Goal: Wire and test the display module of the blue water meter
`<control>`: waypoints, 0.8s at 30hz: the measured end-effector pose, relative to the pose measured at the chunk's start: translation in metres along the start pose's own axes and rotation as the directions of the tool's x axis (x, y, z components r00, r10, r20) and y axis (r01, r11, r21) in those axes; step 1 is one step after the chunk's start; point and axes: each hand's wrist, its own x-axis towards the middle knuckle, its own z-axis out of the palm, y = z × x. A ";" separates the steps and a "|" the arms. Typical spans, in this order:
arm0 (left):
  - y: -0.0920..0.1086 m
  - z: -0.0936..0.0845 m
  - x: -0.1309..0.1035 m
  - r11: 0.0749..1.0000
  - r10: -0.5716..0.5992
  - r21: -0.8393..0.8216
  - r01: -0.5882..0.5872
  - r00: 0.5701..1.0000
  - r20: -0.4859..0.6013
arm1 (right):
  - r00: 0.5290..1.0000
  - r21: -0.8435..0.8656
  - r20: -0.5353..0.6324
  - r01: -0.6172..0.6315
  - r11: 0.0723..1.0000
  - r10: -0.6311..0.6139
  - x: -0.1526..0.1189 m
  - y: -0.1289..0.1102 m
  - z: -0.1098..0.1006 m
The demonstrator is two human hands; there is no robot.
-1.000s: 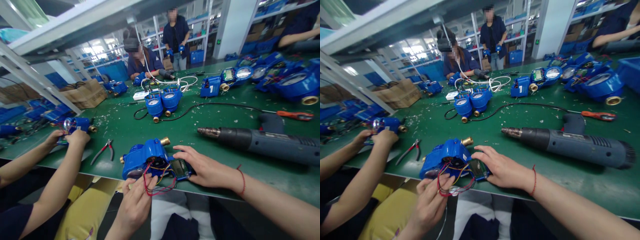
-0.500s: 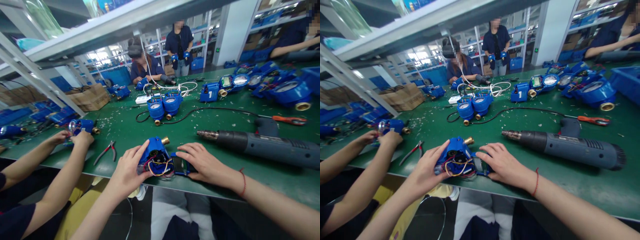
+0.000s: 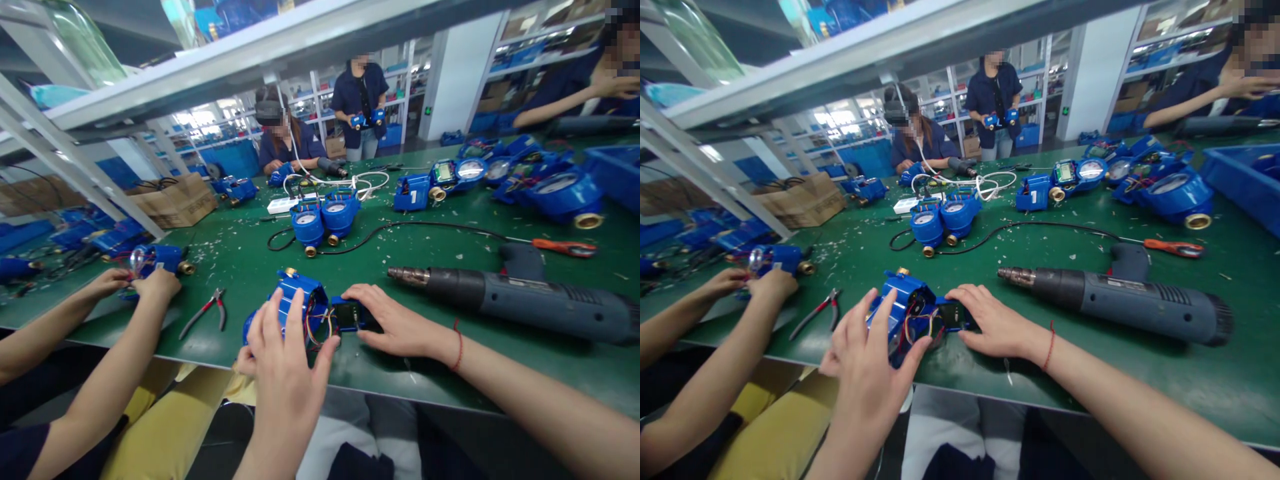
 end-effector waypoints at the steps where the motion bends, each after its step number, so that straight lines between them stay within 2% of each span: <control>1: 0.005 0.000 -0.001 0.997 0.057 -0.051 -0.059 0.998 -0.037 | 1.000 0.012 -0.014 -0.018 1.000 0.018 0.000 0.000 0.002; 3: 0.016 0.005 0.001 0.987 0.134 -0.083 -0.134 0.991 -0.015 | 0.998 0.009 -0.045 -0.053 0.999 0.054 0.001 0.001 0.006; 6: 0.027 0.015 0.009 0.993 0.094 0.056 -0.100 0.990 0.106 | 0.995 0.002 -0.064 -0.080 0.997 0.080 0.002 0.004 0.013; 8: 0.026 0.021 0.015 0.986 0.092 0.128 -0.107 0.988 0.121 | 0.995 0.000 -0.055 -0.085 0.996 0.085 0.004 0.005 0.014; 10: 0.019 0.023 0.019 0.972 0.193 0.112 -0.206 0.974 0.121 | 0.995 -0.005 -0.038 -0.095 0.995 0.095 0.006 0.005 0.013; 14: -0.003 0.019 0.017 0.925 0.371 0.019 -0.378 0.914 0.163 | 0.991 -0.027 -0.004 -0.134 0.991 0.134 0.010 0.002 0.008; 20: -0.028 0.013 0.014 0.908 0.414 -0.023 -0.418 0.888 0.203 | 0.987 -0.083 0.036 -0.156 0.984 0.160 0.008 0.000 0.002; 24: -0.033 0.007 0.013 0.929 0.367 -0.012 -0.371 0.914 0.175 | 0.984 -0.092 0.036 -0.171 0.981 0.175 0.008 0.002 0.001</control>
